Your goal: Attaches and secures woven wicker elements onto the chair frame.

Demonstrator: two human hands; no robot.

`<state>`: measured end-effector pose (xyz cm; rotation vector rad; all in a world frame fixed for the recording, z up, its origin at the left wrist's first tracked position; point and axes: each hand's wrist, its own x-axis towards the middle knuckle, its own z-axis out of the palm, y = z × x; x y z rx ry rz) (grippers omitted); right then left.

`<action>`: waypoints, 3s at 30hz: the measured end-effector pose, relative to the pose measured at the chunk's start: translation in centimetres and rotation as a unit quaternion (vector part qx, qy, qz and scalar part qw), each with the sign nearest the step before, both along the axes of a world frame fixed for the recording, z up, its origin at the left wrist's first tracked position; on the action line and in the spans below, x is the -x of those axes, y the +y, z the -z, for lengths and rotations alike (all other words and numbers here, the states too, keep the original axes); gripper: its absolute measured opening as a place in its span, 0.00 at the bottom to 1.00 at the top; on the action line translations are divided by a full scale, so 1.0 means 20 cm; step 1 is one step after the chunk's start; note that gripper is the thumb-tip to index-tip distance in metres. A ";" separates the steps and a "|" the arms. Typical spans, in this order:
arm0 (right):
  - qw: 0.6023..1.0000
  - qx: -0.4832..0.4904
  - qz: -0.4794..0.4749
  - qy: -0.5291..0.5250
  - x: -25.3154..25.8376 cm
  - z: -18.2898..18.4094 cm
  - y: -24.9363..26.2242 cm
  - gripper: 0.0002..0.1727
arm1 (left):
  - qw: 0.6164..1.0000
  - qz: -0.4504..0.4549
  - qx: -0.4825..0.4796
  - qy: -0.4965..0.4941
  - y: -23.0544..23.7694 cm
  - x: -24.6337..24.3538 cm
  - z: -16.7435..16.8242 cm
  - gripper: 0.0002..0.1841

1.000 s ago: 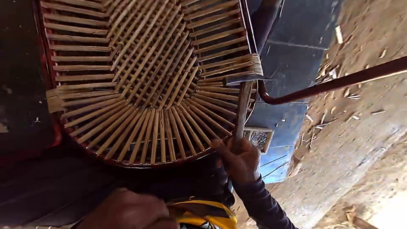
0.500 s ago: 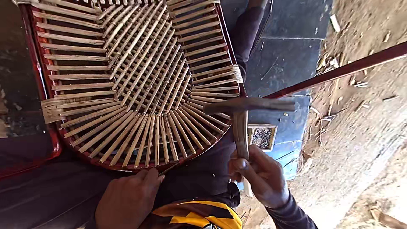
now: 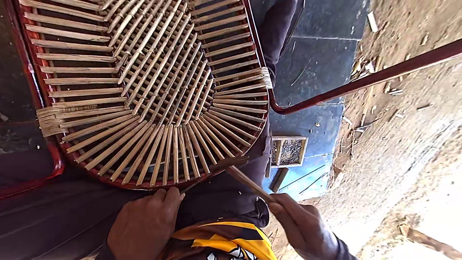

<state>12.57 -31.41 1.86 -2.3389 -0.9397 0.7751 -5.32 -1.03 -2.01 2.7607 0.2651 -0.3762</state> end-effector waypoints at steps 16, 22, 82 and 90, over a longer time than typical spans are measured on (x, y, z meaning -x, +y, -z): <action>0.958 -0.182 0.206 0.078 -0.03 -0.18 0.12 0.26 | 0.998 0.045 0.034 0.037 0.01 0.01 -0.03 0.23; 0.977 -0.111 0.174 0.055 -0.01 -0.04 0.05 0.26 | 0.998 0.033 0.043 0.029 0.09 -0.01 -0.10 0.26; 0.981 -0.032 0.165 0.099 0.02 0.07 -0.04 0.24 | 0.993 -0.011 0.058 -0.103 -0.15 -0.10 0.14 0.16; 0.987 -0.029 0.145 0.067 0.05 0.03 -0.06 0.25 | 0.994 0.003 0.052 -0.098 -0.15 -0.11 0.12 0.16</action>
